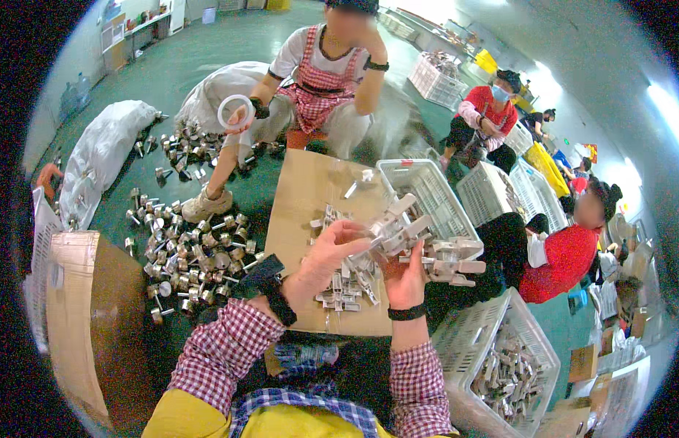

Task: Assembling metal clips into a clear plastic component housing.

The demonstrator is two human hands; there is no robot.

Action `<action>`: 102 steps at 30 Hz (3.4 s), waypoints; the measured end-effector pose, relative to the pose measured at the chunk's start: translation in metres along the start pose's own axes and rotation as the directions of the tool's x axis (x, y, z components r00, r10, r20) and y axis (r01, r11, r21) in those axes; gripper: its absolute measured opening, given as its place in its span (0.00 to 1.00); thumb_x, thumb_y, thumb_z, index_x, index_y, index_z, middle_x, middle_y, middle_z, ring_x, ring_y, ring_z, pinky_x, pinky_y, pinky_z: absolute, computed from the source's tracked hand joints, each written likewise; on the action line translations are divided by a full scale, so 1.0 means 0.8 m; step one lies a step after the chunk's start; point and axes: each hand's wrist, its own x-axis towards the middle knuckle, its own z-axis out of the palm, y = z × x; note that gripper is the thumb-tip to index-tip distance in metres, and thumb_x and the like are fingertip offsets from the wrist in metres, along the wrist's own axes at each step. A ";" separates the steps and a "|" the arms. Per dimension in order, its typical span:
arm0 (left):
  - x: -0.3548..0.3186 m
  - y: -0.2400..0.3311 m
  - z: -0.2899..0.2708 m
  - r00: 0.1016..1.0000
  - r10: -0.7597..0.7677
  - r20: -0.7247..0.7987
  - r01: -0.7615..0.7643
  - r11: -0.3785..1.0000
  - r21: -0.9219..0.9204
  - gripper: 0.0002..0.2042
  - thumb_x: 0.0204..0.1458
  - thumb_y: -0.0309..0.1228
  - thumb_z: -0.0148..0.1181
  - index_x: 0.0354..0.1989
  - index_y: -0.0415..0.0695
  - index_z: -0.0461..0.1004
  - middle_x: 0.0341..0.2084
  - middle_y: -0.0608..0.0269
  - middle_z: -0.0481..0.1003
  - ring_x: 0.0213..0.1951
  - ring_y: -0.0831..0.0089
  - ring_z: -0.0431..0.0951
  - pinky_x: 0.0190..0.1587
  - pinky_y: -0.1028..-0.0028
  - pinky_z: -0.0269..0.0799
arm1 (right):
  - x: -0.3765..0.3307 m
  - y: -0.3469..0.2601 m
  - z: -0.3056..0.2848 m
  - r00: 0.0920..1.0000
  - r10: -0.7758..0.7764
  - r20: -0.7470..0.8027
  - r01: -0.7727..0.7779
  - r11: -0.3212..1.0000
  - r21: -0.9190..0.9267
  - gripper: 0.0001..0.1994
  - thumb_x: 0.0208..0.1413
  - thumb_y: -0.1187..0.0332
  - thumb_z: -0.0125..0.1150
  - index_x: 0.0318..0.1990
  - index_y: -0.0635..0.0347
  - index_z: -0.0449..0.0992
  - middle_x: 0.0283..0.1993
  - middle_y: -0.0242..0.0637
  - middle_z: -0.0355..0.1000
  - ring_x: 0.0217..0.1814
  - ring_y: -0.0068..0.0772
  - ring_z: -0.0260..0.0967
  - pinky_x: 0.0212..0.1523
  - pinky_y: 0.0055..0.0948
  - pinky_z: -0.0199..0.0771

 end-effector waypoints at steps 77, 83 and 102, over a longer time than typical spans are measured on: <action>-0.044 0.066 -0.032 0.948 -0.024 0.316 -0.104 0.918 0.382 0.43 0.42 0.28 0.70 0.67 0.49 0.51 0.60 0.60 0.60 0.57 0.69 0.63 0.55 0.69 0.66 | -0.037 0.002 0.023 0.960 0.277 -0.025 -0.278 0.948 -0.153 0.23 0.62 0.49 0.46 0.57 0.54 0.64 0.51 0.33 0.72 0.48 0.32 0.72 0.43 0.35 0.74; -0.037 0.041 -0.036 0.945 0.296 0.141 -0.328 0.839 0.433 0.36 0.46 0.27 0.63 0.65 0.43 0.53 0.57 0.57 0.62 0.58 0.67 0.62 0.60 0.66 0.58 | -0.036 0.029 0.080 0.940 0.338 0.048 -0.335 0.941 -0.051 0.21 0.61 0.50 0.47 0.55 0.53 0.66 0.48 0.32 0.72 0.46 0.34 0.71 0.42 0.33 0.73; -0.059 0.062 0.008 0.972 0.187 0.142 -0.235 0.777 0.583 0.39 0.42 0.24 0.67 0.63 0.42 0.52 0.62 0.52 0.53 0.58 0.63 0.64 0.54 0.69 0.68 | -0.038 0.033 0.090 0.922 -0.386 -0.023 0.321 0.798 -0.510 0.28 0.66 0.49 0.32 0.55 0.67 0.64 0.49 0.42 0.69 0.53 0.29 0.63 0.56 0.31 0.60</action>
